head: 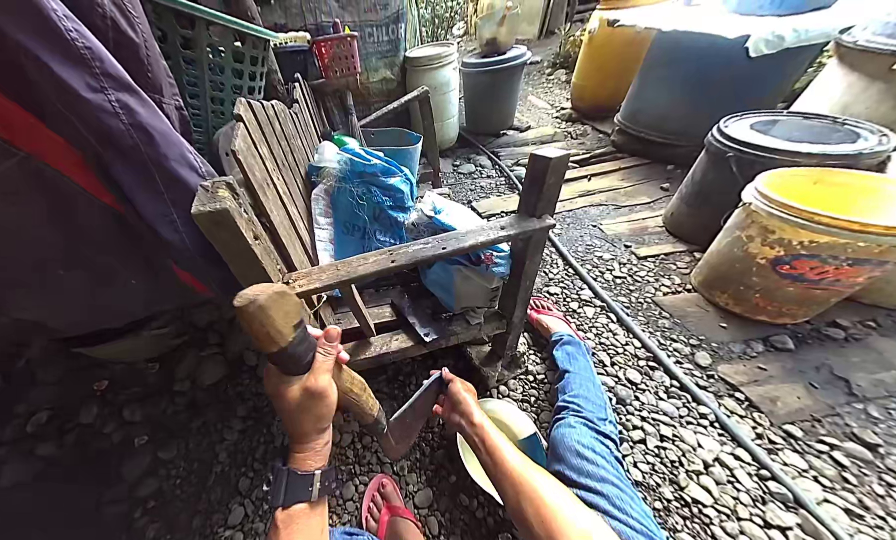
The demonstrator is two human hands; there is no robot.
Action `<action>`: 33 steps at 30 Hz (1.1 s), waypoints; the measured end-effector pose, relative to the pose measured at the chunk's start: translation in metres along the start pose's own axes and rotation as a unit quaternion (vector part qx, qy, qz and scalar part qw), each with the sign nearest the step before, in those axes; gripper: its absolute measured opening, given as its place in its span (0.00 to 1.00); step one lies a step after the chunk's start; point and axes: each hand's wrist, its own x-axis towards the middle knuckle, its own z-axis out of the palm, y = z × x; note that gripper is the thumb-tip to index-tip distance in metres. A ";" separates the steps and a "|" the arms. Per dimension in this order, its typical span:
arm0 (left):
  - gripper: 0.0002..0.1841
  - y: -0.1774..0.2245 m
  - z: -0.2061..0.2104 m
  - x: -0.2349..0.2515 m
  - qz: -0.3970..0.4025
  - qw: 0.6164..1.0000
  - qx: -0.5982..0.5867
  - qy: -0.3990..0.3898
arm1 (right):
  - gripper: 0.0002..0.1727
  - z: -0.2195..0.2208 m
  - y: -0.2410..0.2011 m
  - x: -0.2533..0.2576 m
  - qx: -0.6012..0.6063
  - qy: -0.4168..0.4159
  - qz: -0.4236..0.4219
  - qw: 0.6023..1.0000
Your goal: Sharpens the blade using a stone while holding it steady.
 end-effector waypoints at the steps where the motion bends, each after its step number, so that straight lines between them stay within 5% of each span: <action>1: 0.04 0.001 -0.004 0.004 -0.012 1.000 0.000 0.024 | 0.22 -0.002 -0.001 0.000 0.037 -0.029 -0.013 0.999; 9: 0.14 0.001 -0.038 0.034 -0.180 0.957 -0.005 0.227 | 0.36 -0.003 -0.010 -0.005 0.285 -0.211 -0.010 0.935; 19: 0.13 0.001 -0.038 0.036 -0.162 0.958 -0.002 0.235 | 0.28 0.013 -0.011 -0.012 0.310 -0.121 -0.010 0.943; 26: 0.14 0.002 -0.039 0.037 -0.176 0.956 -0.005 0.235 | 0.29 0.005 -0.013 -0.007 0.342 -0.196 -0.018 0.919; 33: 0.12 0.001 -0.038 0.036 -0.164 0.960 -0.017 0.227 | 0.25 0.007 -0.016 -0.011 0.338 -0.166 -0.024 0.926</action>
